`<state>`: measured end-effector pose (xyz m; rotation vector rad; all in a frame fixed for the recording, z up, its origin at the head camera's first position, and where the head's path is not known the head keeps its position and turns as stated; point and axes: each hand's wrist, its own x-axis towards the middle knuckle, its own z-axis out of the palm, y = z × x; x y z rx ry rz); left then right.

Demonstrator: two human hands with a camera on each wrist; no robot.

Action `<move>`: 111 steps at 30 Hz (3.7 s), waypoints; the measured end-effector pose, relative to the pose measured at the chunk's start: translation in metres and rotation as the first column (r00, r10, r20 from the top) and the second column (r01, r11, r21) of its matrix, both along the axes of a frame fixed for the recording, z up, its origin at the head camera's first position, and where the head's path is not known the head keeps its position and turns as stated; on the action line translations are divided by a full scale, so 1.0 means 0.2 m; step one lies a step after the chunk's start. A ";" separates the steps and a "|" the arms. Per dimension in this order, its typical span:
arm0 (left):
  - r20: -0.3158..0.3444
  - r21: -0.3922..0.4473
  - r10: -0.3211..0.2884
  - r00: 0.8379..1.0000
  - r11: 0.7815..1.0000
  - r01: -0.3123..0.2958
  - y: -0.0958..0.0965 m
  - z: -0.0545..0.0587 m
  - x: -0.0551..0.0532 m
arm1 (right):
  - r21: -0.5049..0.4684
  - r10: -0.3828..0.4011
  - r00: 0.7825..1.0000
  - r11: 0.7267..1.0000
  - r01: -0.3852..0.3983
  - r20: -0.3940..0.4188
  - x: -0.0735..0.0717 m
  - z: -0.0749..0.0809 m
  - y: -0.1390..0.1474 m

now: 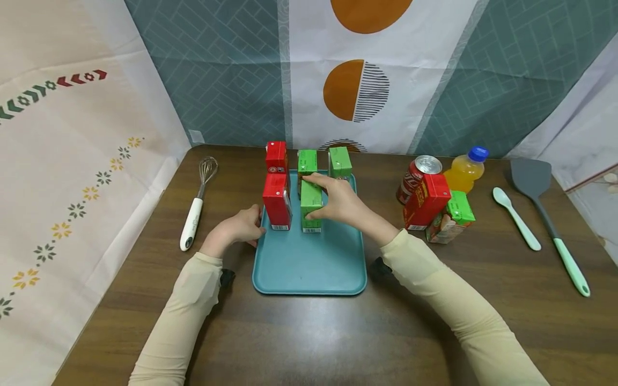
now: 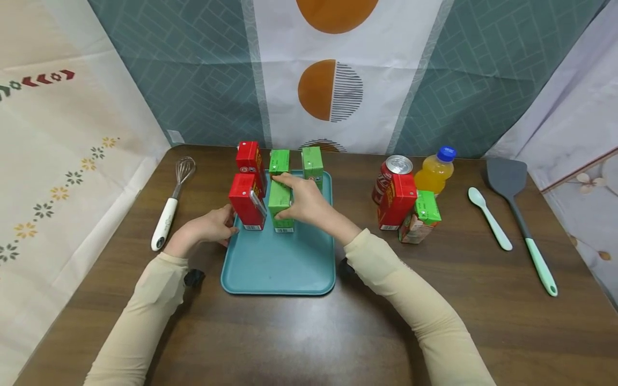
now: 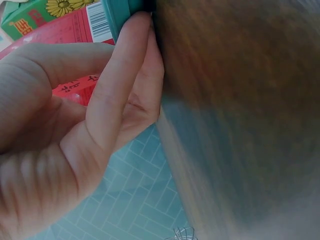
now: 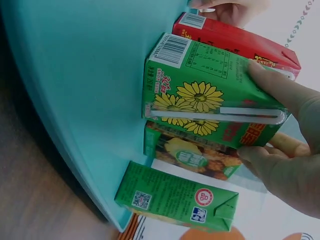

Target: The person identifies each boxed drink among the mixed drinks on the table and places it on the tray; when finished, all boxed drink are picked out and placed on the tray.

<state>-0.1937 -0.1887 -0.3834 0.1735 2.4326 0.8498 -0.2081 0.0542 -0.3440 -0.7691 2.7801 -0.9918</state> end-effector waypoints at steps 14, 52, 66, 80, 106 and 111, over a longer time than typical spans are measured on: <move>-0.009 0.020 -0.005 1.000 1.000 0.005 -0.02 0.00 -0.01 | -0.072 0.047 0.999 0.996 -0.046 0.011 0.00 -0.02 0.03; 0.007 0.003 -0.004 1.000 1.000 0.004 0.00 0.01 -0.01 | -0.101 -0.230 0.949 0.972 0.213 -0.217 0.31 0.15 1.23; -0.001 -0.002 -0.011 1.000 1.000 0.011 0.01 0.00 -0.01 | -0.216 -0.160 0.980 0.959 0.182 0.118 0.25 -0.06 1.35; -0.011 -0.020 0.001 1.000 1.000 -0.001 0.00 -0.01 0.00 | -0.137 -0.226 0.963 0.960 0.246 0.143 0.22 -0.12 1.33; 0.016 -0.019 0.000 1.000 1.000 0.000 0.00 0.01 -0.01 | -0.203 -0.333 0.942 0.920 0.336 0.051 0.43 0.08 1.24; 0.017 -0.008 0.002 1.000 1.000 -0.002 0.00 0.01 -0.01 | -0.173 -0.285 0.957 0.942 0.289 0.045 0.47 0.14 1.15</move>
